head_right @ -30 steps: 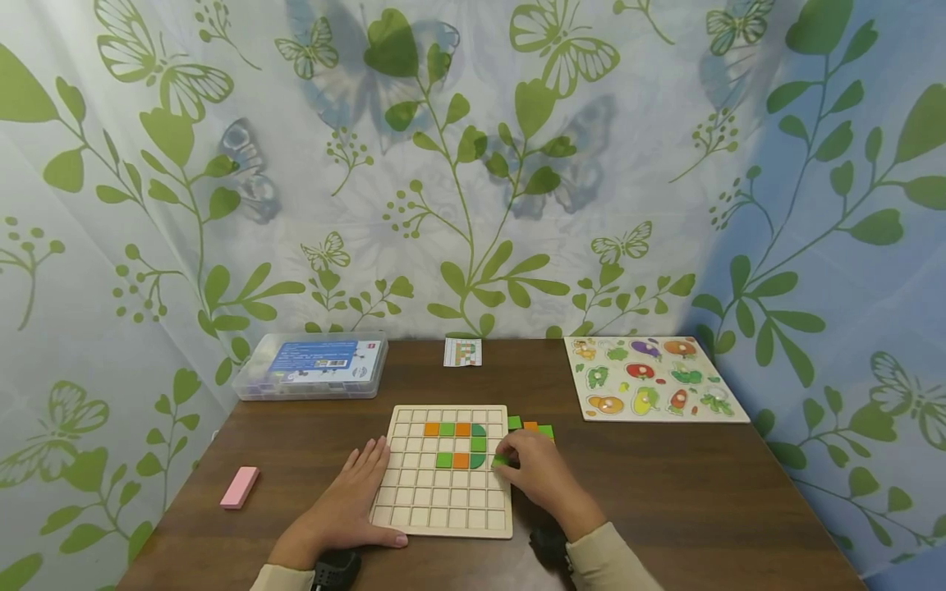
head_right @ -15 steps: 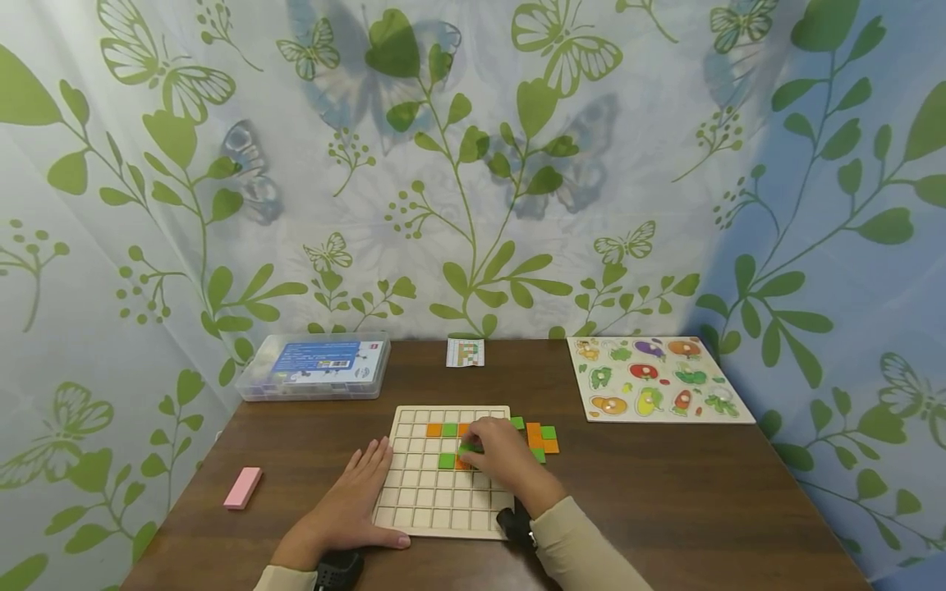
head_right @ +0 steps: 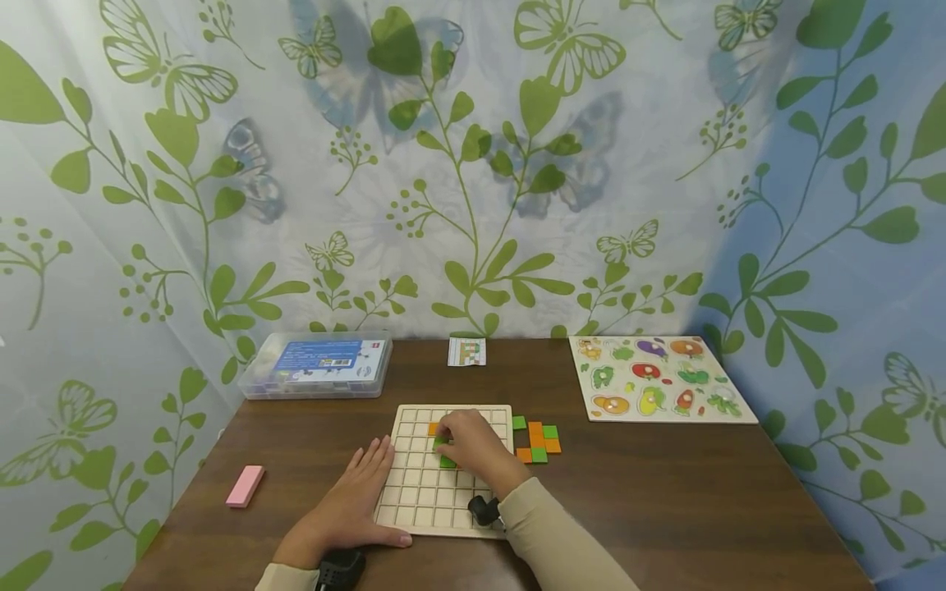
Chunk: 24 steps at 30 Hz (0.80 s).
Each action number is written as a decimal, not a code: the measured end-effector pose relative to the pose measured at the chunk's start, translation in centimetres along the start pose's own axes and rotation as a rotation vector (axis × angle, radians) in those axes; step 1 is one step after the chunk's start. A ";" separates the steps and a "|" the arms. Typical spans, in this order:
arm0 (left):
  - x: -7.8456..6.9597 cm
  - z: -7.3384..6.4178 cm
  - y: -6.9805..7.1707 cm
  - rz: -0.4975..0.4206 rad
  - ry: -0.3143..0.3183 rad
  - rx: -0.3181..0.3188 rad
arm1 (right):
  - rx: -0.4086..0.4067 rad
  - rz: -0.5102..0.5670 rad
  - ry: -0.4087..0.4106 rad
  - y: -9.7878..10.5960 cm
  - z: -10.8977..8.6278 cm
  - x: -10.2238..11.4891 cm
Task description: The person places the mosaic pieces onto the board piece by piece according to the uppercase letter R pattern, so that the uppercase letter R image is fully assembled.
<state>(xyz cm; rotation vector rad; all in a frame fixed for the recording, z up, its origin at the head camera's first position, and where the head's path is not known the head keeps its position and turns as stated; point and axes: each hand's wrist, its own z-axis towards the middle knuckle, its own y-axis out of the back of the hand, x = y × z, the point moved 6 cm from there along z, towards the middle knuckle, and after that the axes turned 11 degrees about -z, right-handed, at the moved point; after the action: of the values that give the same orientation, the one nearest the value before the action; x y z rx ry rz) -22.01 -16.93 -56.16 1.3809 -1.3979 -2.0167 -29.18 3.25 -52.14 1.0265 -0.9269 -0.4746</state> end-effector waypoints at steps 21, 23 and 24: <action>0.0 0.0 0.0 0.024 -0.029 -0.022 | -0.049 -0.015 -0.004 -1.1 1.2 0.7; 0.1 0.0 0.0 0.023 -0.022 -0.018 | -0.052 -0.014 -0.007 -1.1 1.2 0.7; 0.1 0.0 0.0 0.022 -0.020 -0.017 | -0.055 -0.008 -0.011 -1.1 1.2 0.7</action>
<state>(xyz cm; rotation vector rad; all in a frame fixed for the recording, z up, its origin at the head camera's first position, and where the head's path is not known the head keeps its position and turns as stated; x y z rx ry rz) -22.07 -16.98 -56.24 1.3364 -1.3944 -2.0297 -29.70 1.61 -52.53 0.9791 -0.9149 -0.5099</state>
